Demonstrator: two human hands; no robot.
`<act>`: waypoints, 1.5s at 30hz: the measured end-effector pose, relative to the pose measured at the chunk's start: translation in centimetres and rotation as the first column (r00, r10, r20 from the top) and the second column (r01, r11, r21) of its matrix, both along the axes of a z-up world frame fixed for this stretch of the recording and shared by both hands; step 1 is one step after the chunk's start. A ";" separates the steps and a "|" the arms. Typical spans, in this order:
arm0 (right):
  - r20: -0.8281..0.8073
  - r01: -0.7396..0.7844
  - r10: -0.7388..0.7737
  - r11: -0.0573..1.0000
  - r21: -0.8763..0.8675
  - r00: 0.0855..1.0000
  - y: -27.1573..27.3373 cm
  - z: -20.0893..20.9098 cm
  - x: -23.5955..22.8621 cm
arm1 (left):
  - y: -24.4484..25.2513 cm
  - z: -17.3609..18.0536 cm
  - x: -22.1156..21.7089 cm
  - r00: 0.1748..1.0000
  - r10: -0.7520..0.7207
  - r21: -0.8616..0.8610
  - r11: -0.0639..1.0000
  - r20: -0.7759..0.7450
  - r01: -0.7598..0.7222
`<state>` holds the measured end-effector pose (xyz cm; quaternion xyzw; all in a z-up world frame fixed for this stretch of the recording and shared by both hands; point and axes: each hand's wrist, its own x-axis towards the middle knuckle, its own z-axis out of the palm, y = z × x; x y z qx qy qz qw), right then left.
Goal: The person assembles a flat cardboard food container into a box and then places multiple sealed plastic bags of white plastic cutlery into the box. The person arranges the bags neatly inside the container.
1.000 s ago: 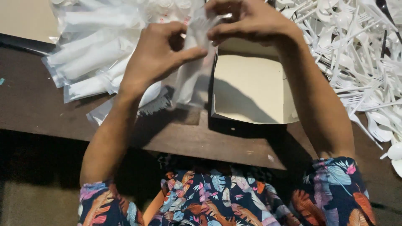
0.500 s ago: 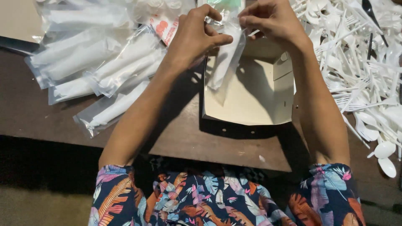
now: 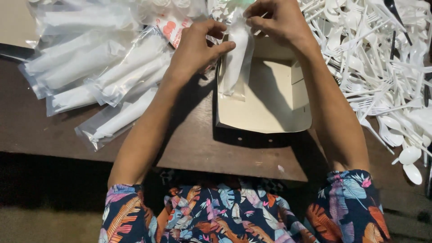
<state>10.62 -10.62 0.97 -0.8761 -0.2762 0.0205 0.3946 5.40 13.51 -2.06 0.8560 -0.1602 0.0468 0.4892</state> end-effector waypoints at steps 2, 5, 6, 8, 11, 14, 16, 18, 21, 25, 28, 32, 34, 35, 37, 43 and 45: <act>-0.022 0.145 -0.144 0.974 0.174 0.989 0.5 -0.2 0.4 | -0.1 -0.3 0.3 1.000 0.009 0.034 0.999 0.001 -0.009; -0.048 0.193 -0.187 0.965 0.176 0.981 0.7 -0.3 0.8 | -0.5 -0.9 0.5 0.999 0.034 0.060 0.998 -0.037 -0.032; -0.048 0.189 -0.184 0.966 0.175 0.982 0.9 -0.6 1.1 | -0.7 -0.9 0.3 0.999 0.037 0.059 0.998 -0.037 -0.035; -0.021 0.260 -0.262 0.941 0.218 0.965 1.1 -0.9 1.6 | -1.2 -0.8 0.2 0.994 0.097 0.092 0.992 -0.055 -0.092; -0.072 0.293 -0.285 0.913 0.285 0.956 1.5 -0.2 0.8 | -1.7 -0.4 0.3 0.985 0.172 0.157 0.973 -0.013 -0.167; -0.001 0.236 -0.245 0.932 0.275 0.970 1.1 -0.3 0.5 | -2.1 0.0 0.6 0.978 0.204 0.200 0.957 0.039 -0.207; -0.036 0.209 -0.206 0.956 0.205 0.978 0.5 -0.4 0.7 | -2.0 -0.4 0.7 0.981 0.193 0.169 0.966 0.033 -0.196; -0.071 0.178 -0.169 0.974 0.140 0.983 0.0 -0.5 0.8 | -1.6 -0.4 0.5 0.983 0.182 0.142 0.972 0.031 -0.185; -0.189 0.152 -0.102 0.949 0.277 0.977 -0.4 -0.2 0.5 | -0.3 0.2 -0.2 0.987 0.159 0.103 0.981 0.029 -0.162; -0.218 0.145 -0.094 0.961 0.236 0.972 -0.7 0.4 -0.1 | 3.2 1.4 -1.4 0.974 0.054 0.084 0.994 0.220 -0.074; -0.285 0.231 -0.165 0.948 0.219 0.944 -0.7 0.7 -0.6 | 6.7 2.7 -2.8 0.958 0.006 0.168 0.984 0.288 -0.057; -0.100 0.138 -0.123 0.978 0.159 0.987 -1.4 1.4 -0.9 | 12.4 4.8 -5.2 0.910 0.073 0.377 0.894 0.409 -0.241; -0.004 0.186 -0.188 0.973 0.139 0.982 -2.6 0.1 0.2 | 15.5 5.1 -6.0 0.927 0.109 0.498 0.817 0.360 -0.290; 0.092 0.256 -0.267 0.960 0.116 0.959 -3.4 -0.6 0.6 | 16.9 5.2 -6.5 0.941 0.138 0.605 0.735 0.308 -0.305; 0.191 0.132 -0.153 0.984 0.120 0.970 -2.0 0.2 0.1 | 17.8 6.4 -7.5 0.963 0.171 0.662 0.700 0.208 -0.267; 0.148 -0.161 0.156 0.987 0.021 0.977 8.6 3.5 -3.2 | 19.6 6.4 -7.8 0.981 0.175 0.622 0.761 0.078 -0.185; 0.039 -0.233 0.233 0.972 -0.016 0.972 12.8 3.5 -3.0 | 18.8 6.3 -8.1 0.970 0.240 0.658 0.724 0.039 -0.205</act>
